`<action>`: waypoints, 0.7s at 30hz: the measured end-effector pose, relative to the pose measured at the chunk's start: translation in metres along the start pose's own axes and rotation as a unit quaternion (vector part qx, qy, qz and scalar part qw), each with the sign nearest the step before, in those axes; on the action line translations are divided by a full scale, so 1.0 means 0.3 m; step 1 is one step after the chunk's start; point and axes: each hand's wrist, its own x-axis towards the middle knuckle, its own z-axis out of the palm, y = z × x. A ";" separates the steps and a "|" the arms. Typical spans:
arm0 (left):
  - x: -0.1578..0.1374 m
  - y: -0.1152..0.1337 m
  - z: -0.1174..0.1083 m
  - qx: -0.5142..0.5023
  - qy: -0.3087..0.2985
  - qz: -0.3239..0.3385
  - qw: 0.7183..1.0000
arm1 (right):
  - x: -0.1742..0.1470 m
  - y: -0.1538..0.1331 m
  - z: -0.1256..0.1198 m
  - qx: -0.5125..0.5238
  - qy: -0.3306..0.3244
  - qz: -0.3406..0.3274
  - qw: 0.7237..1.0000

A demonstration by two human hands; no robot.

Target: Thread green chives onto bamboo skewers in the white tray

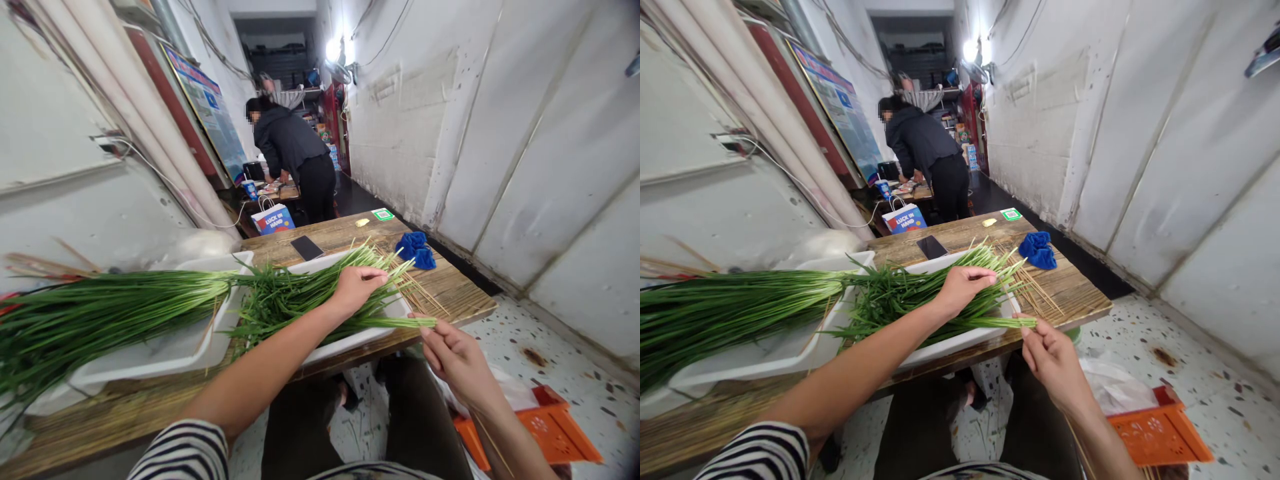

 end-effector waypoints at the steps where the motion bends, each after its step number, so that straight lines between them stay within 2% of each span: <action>1: -0.001 -0.001 0.001 0.000 0.000 0.000 1.000 | 0.000 0.000 0.002 0.001 0.003 0.000 1.000; 10: -0.014 0.010 0.012 -0.005 -0.004 -0.010 1.000 | -0.001 0.016 0.013 0.016 0.021 -0.009 1.000; 14: -0.025 -0.004 0.021 -0.004 -0.026 0.017 1.000 | -0.002 0.029 0.020 0.019 0.032 -0.014 0.999; 17: -0.043 -0.004 0.030 0.012 -0.085 0.065 0.994 | 0.007 0.033 0.031 0.022 0.044 -0.025 0.998; 21: -0.060 0.017 0.029 0.042 -0.241 0.169 0.955 | 0.029 0.039 0.043 0.036 0.048 -0.060 0.996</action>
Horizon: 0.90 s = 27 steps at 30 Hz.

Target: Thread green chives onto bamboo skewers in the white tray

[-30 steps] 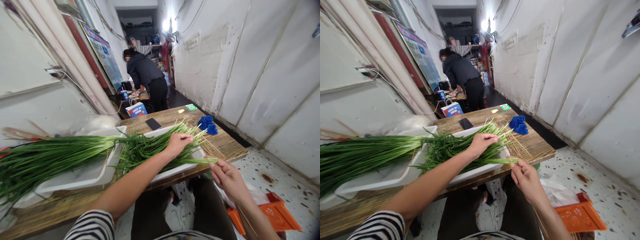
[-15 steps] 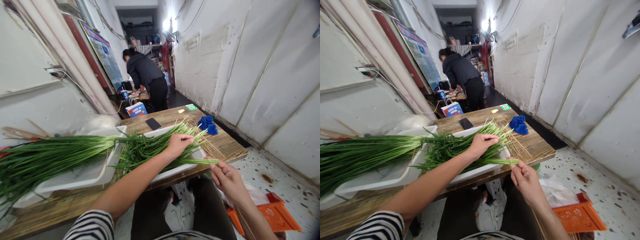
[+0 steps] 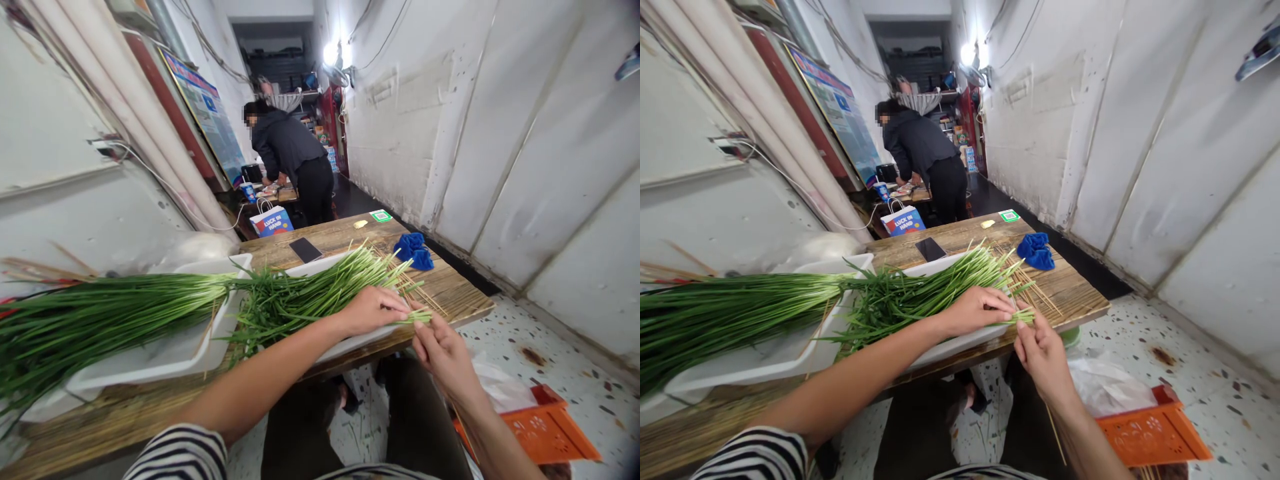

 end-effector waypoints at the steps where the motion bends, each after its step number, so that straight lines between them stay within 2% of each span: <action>1: 0.000 0.005 -0.004 0.010 -0.017 0.014 1.000 | 0.004 0.004 0.001 0.005 0.002 -0.004 1.000; 2: 0.001 0.007 -0.008 0.027 -0.011 0.014 0.999 | 0.006 0.008 0.001 0.013 0.005 -0.003 1.000; 6: 0.009 -0.011 -0.020 0.166 0.101 -0.057 0.979 | 0.002 0.020 0.000 0.045 0.019 0.023 0.999; 9: 0.015 -0.041 -0.012 0.261 0.113 -0.070 0.956 | -0.007 0.017 0.000 0.045 0.021 0.036 0.998; 12: 0.019 -0.057 0.000 0.293 0.115 -0.058 0.947 | -0.014 0.009 -0.002 0.034 0.018 0.040 0.998; 16: 0.025 -0.048 -0.007 0.270 0.137 -0.043 0.952 | -0.023 0.001 -0.011 0.016 0.013 0.044 0.999; 20: 0.031 -0.039 -0.030 0.183 0.193 -0.089 0.960 | -0.027 -0.006 -0.021 0.005 0.007 0.050 0.999; 23: 0.032 -0.041 -0.040 0.129 0.186 -0.119 0.967 | -0.025 -0.013 -0.025 -0.001 -0.001 0.047 0.999; 27: 0.031 -0.038 -0.042 0.097 0.177 -0.107 0.974 | -0.022 -0.016 -0.027 -0.005 -0.006 0.045 0.999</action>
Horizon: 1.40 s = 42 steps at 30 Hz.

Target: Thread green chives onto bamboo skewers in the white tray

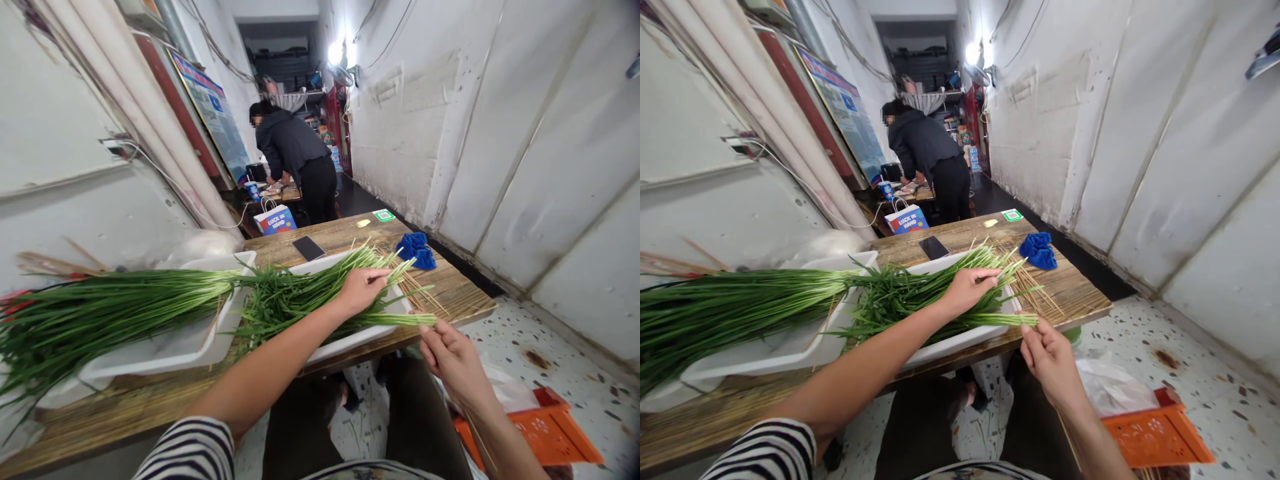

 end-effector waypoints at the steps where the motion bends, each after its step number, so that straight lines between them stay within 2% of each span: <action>1: -0.001 0.002 0.000 -0.001 -0.001 0.000 1.000 | 0.000 0.000 0.000 -0.001 0.001 0.000 1.000; 12: 0.000 0.005 0.003 0.000 0.001 -0.017 1.000 | -0.001 0.000 -0.001 0.002 -0.002 -0.004 1.000; 21: 0.001 -0.003 0.003 0.008 -0.009 -0.012 1.000 | 0.003 0.005 -0.002 0.002 0.006 -0.001 1.000; 27: -0.009 -0.013 0.023 0.005 -0.035 0.015 0.999 | 0.006 -0.005 0.006 0.005 0.010 0.002 1.000; 36: -0.005 -0.006 0.017 -0.009 -0.003 -0.040 0.999 | -0.007 0.001 0.000 -0.002 0.007 -0.002 1.000; 42: -0.007 -0.004 0.014 -0.012 -0.002 -0.044 0.999 | -0.010 -0.009 0.006 -0.011 0.018 0.006 1.000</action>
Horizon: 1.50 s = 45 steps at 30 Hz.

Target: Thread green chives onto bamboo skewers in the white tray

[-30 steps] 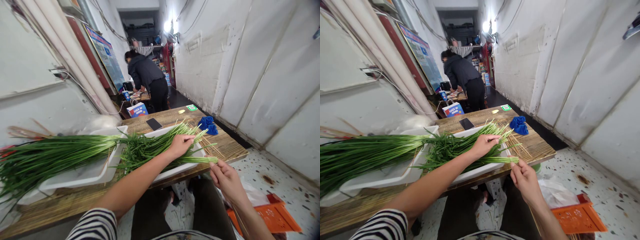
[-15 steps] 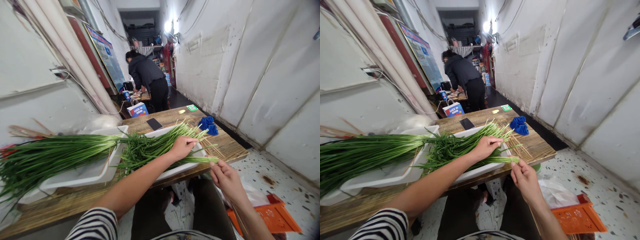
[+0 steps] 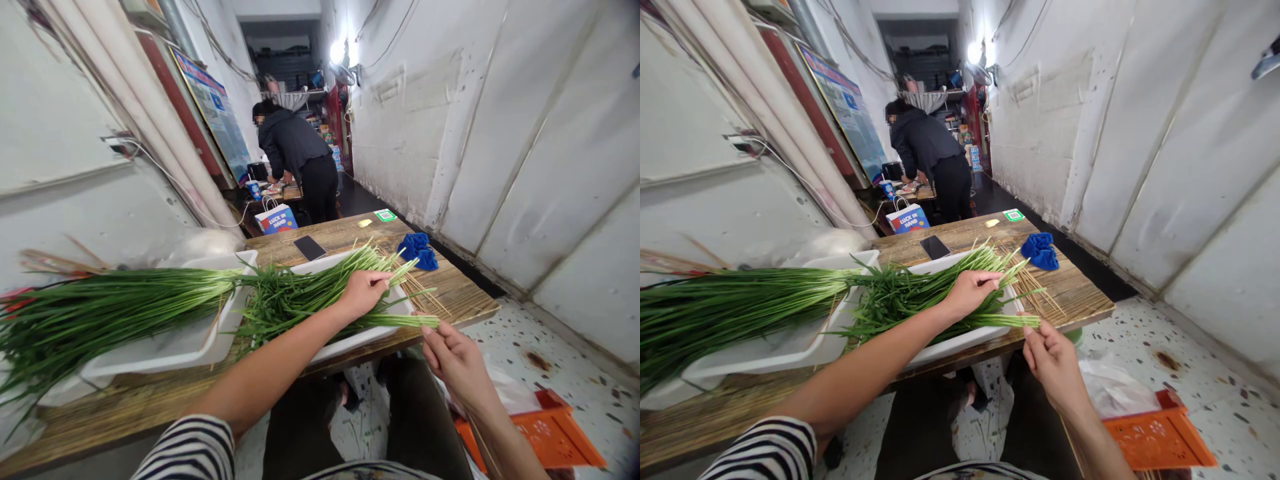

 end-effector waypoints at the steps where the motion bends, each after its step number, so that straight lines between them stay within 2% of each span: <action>1: -0.001 0.000 0.000 0.001 0.001 0.002 1.000 | 0.000 0.000 0.000 -0.001 0.001 0.000 1.000; 12: -0.006 0.005 -0.003 0.017 0.012 0.037 0.999 | 0.000 0.007 -0.004 -0.003 -0.007 -0.010 1.000; 29: -0.004 -0.003 -0.003 0.026 0.023 0.034 0.999 | -0.001 -0.006 0.000 -0.022 0.001 -0.020 1.000; 45: -0.008 0.003 -0.006 0.033 0.013 0.047 0.998 | 0.003 0.009 0.002 0.004 0.001 -0.017 1.000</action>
